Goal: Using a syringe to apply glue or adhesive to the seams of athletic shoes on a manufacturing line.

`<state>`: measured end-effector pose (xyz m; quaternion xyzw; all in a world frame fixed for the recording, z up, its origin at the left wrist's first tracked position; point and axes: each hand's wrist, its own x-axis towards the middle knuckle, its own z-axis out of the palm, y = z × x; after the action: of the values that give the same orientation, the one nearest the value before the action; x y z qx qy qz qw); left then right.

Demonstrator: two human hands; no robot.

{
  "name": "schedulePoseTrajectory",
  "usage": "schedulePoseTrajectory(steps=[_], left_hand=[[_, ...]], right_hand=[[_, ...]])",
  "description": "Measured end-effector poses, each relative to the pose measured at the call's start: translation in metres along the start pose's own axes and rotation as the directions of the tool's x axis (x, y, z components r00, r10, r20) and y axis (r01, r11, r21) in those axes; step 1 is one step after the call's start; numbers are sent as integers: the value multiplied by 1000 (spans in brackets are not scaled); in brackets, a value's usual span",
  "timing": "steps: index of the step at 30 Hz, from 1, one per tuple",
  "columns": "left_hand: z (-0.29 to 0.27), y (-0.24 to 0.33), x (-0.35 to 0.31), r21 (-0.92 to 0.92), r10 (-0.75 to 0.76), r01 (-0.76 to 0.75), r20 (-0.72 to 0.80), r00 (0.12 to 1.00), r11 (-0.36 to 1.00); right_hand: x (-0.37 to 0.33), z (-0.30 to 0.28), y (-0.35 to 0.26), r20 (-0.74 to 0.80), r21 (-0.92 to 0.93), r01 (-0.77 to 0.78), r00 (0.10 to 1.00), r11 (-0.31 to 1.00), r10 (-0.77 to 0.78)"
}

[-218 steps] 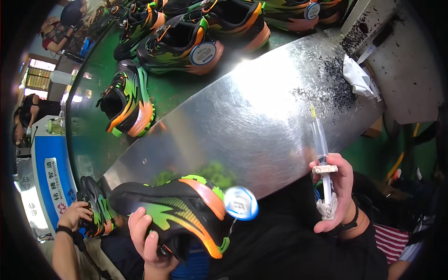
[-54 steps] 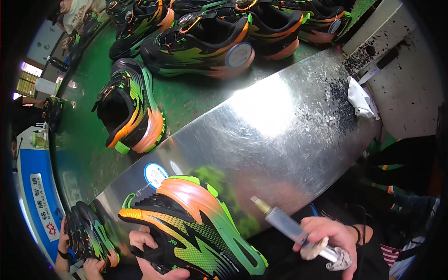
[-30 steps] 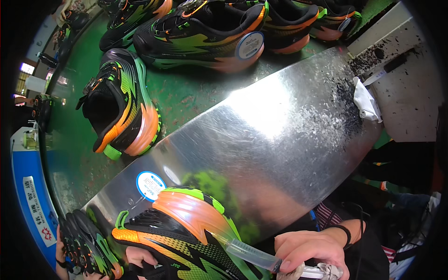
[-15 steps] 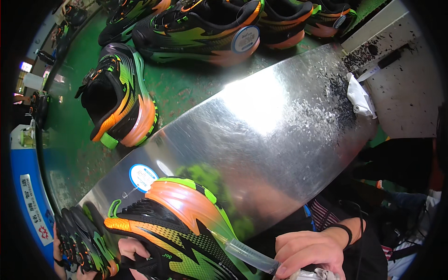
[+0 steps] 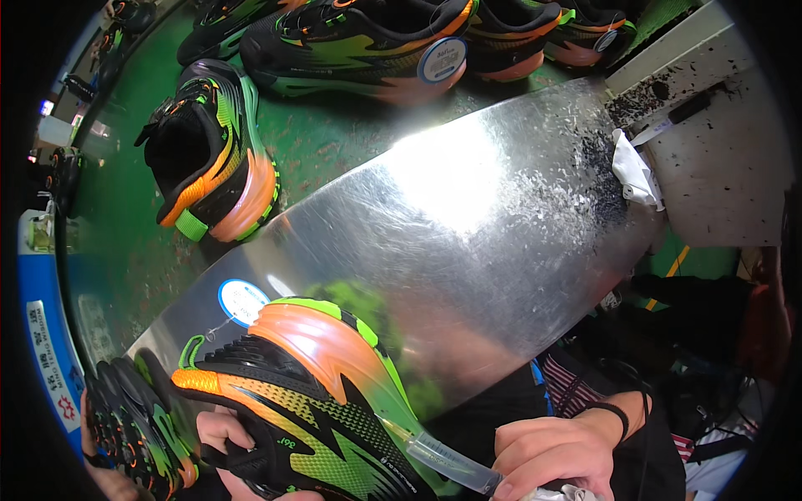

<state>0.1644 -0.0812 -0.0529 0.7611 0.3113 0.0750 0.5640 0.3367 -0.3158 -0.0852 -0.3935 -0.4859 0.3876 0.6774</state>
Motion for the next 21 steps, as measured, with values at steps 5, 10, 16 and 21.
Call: schedulePoseTrajectory(steps=[5, 10, 16, 21], left_hand=[[3, -1, 1, 30, 29, -29, -11, 1000, 999], [12, -8, 2, -46, 67, -67, -5, 998, 997], [16, -6, 5, -127, -50, 42, -63, 997, 991], [20, -8, 12, -186, 40, -53, -72, 997, 981]], right_hand=[[-5, 1, -2, 6, 8, -6, 1000, 1000, 6], [-11, 0, -9, 23, -5, -20, 1000, 1000, 20], [-15, 0, -14, 27, -24, -25, 999, 999, 26], [-19, -7, -23, 130, -17, -30, 991, 999, 32]])
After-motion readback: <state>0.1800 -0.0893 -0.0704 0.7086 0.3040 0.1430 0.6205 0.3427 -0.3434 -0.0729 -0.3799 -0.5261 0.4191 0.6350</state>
